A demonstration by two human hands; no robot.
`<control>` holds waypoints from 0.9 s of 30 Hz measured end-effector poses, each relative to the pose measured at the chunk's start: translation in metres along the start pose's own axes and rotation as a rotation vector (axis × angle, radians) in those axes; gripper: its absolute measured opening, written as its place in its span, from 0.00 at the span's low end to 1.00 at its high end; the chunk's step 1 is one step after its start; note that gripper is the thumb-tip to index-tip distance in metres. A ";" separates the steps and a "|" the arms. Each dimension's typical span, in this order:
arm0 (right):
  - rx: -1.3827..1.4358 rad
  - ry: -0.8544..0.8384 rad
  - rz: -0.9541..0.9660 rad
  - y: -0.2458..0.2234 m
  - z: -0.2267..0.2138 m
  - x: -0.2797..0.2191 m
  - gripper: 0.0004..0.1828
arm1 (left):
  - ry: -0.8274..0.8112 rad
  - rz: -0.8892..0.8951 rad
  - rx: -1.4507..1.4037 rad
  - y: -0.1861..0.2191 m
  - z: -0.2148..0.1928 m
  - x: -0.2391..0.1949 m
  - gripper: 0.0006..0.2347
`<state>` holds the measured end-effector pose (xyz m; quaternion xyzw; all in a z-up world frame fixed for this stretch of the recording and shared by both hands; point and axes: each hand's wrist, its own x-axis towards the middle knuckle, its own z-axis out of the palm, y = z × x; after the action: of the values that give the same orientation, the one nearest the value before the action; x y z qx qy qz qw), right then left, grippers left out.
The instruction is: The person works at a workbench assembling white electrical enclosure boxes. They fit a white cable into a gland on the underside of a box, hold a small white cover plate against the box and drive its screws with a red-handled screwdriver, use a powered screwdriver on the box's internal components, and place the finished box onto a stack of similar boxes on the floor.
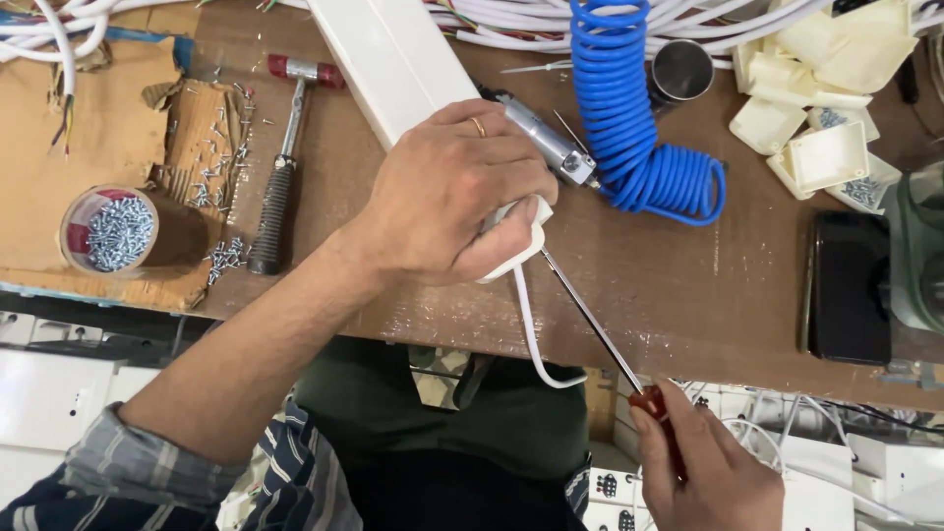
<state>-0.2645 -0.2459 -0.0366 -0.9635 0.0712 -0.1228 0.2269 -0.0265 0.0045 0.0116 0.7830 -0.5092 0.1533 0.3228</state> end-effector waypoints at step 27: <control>0.278 -0.013 0.147 -0.002 -0.003 0.000 0.17 | 0.016 -0.005 -0.049 0.001 0.000 0.002 0.08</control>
<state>-0.2650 -0.2454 -0.0326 -0.9158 0.1223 -0.1085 0.3667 -0.0269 0.0024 0.0131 0.7748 -0.5084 0.1462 0.3462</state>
